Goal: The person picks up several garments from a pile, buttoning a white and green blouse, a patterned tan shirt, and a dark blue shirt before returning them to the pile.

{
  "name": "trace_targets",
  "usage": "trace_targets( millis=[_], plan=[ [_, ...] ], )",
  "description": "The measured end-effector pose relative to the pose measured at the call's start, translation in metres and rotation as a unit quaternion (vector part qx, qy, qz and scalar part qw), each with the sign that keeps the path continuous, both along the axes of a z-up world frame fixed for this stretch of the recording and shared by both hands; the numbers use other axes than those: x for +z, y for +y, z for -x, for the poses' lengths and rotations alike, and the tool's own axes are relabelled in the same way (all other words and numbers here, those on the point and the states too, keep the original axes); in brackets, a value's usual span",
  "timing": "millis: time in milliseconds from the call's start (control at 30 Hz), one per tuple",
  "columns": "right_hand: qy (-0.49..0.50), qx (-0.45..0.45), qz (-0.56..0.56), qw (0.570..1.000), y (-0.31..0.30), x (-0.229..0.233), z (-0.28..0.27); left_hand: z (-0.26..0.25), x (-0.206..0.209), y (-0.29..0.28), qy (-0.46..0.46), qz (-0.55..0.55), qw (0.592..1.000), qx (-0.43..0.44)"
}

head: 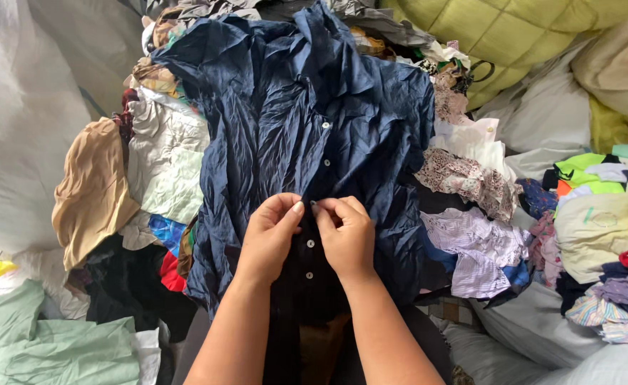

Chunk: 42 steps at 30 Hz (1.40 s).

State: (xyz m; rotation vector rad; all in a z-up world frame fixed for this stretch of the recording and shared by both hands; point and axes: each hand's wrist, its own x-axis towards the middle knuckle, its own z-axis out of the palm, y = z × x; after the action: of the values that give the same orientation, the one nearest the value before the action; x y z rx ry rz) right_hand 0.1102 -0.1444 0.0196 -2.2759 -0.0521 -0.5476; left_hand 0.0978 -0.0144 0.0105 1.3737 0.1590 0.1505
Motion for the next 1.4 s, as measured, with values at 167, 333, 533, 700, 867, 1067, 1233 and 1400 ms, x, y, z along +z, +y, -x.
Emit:
trace_targets(
  millis=[167, 333, 533, 700, 867, 1067, 1233, 1400],
  plan=[
    [0.003, 0.057, -0.193, 0.980, 0.002, 0.021, 0.005, -0.004, -0.008, 0.001, 0.071, 0.237, 0.969, -0.022],
    [0.012, 0.080, -0.188, 0.979, 0.006, 0.025, 0.005, -0.004, -0.012, -0.002, 0.061, 0.225, 0.972, -0.012],
    [-0.033, 0.065, -0.129, 0.989, 0.008, 0.022, 0.005, -0.005, -0.016, -0.006, -0.004, 0.146, 0.989, 0.025],
    [-0.039, 0.067, -0.118, 0.990, 0.006, 0.019, 0.005, -0.006, -0.019, -0.009, -0.023, 0.138, 0.989, 0.050],
    [0.042, 0.100, -0.148, 0.983, -0.001, 0.018, 0.003, -0.008, -0.018, -0.005, -0.009, 0.126, 0.992, 0.018],
    [0.110, 0.062, -0.187, 0.974, -0.010, 0.006, 0.003, -0.010, -0.016, -0.007, -0.006, 0.058, 0.998, 0.006],
    [0.124, 0.040, -0.205, 0.970, -0.009, 0.003, 0.001, -0.009, -0.015, -0.011, -0.053, -0.011, 0.998, 0.015],
    [0.126, 0.031, -0.239, 0.962, -0.009, -0.009, -0.002, -0.006, -0.017, -0.013, -0.075, -0.016, 0.997, 0.013]
  ],
)
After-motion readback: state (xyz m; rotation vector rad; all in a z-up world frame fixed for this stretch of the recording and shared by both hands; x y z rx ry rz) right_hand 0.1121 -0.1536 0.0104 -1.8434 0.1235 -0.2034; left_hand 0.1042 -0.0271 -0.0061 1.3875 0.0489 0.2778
